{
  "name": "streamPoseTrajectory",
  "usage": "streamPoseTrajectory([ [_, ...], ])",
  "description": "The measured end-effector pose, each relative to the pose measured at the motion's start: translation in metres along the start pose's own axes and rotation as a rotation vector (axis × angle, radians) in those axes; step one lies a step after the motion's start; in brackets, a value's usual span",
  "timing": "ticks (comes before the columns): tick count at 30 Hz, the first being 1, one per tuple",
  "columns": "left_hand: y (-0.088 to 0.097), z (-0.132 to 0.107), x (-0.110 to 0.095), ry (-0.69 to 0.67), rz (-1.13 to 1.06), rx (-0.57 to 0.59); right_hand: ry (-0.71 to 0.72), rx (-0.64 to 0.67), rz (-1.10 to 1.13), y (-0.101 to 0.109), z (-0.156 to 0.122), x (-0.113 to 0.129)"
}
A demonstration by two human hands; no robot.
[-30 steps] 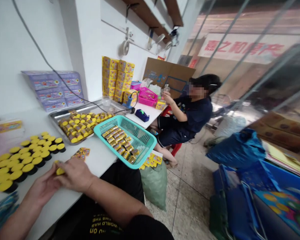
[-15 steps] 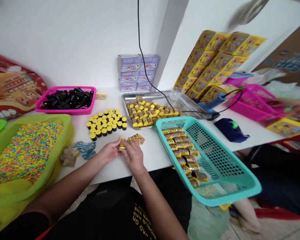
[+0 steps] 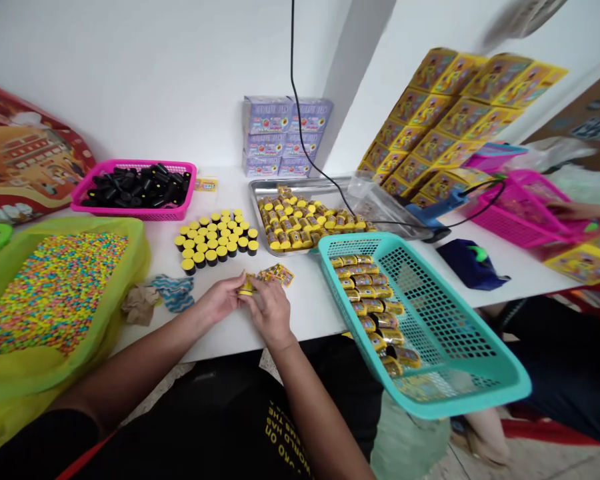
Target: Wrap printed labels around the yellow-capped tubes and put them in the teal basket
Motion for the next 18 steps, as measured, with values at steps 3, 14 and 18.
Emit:
streamPoseTrajectory([
  [3, -0.0009, -0.0012, -0.0015, 0.015, -0.001, 0.0, -0.062, -0.015, 0.074, -0.0001, -0.001, -0.0015],
  [14, -0.0005, -0.0018, 0.0056, 0.072, -0.01, 0.01, -0.086, -0.044, 0.076, -0.0045, -0.0014, -0.0029],
  [18, 0.003, -0.0022, 0.0064, 0.086, -0.043, -0.005, -0.032, -0.052, 0.06, -0.0045, -0.0043, -0.005],
])
Point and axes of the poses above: each hand's wrist, its own z-axis towards the middle knuckle, its own y-axis out of the back of the hand, x = y × z, the point moved 5 cm from there along z, towards the middle knuckle, and after that the axes turned 14 degrees about -z, right-handed, at the moved point
